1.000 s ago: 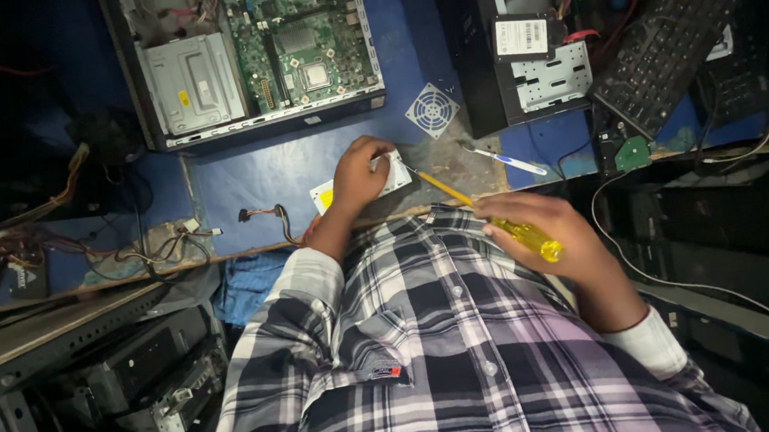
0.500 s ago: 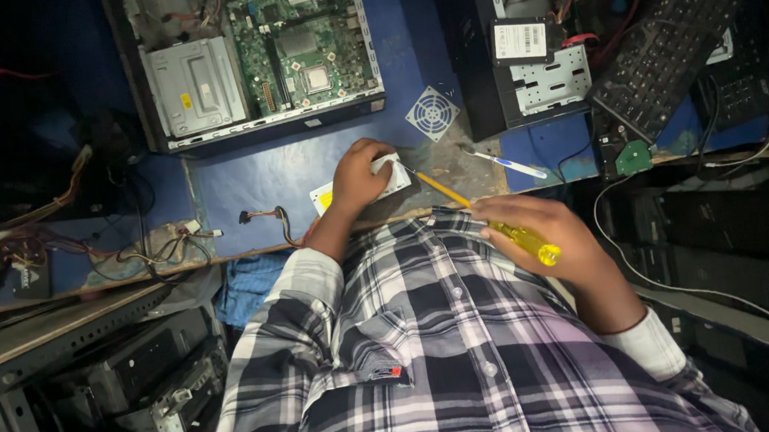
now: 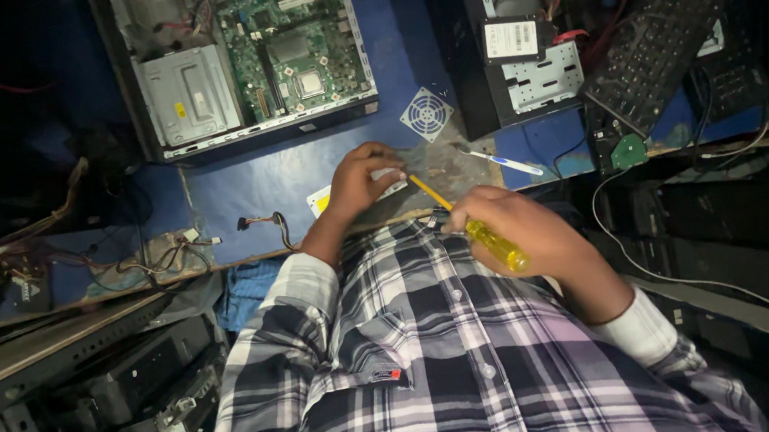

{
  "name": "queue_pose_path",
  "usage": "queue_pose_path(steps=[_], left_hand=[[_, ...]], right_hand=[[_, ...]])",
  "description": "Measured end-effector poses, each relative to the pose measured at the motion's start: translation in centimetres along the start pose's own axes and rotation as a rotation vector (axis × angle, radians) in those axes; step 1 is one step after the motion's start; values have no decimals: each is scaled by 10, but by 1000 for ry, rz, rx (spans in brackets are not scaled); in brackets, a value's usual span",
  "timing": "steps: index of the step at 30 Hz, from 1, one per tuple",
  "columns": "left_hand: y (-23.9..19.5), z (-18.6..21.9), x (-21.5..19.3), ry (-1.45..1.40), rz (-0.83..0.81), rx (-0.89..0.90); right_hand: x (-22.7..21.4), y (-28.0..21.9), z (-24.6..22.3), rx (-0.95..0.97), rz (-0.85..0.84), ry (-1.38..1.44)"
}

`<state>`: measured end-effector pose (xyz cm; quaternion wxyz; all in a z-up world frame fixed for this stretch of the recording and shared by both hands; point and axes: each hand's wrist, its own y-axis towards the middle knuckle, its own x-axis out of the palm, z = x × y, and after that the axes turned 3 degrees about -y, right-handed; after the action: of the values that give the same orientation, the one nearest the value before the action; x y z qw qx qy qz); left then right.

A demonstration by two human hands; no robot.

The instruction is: The person uses a screwdriver to remove screws from a computer power supply unit, then inspects the unit by turning it over and examining its internal components.

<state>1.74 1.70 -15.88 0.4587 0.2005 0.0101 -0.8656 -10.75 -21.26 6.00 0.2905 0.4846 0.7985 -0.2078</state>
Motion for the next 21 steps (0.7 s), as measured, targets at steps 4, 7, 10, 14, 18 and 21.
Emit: queue_pose_path(steps=[4,7,10,14,18,21], left_hand=[[1,-4,4,29,29,114],[2,-10,3,-21,-15,44],[-1,-14,4,66,27,17],[0,-11,7,136,69,0],[8,6,-4,184,2,54],[19,45,-23,70,121,8]], right_hand=[[0,15,6,-141,-7,-34],[3,27,12,-104,73,108],[9,43,14,-181,214,199],[5,55,9,-308,339,78],[-4,58,3,-251,256,37],[-11,66,6,-266,204,3]])
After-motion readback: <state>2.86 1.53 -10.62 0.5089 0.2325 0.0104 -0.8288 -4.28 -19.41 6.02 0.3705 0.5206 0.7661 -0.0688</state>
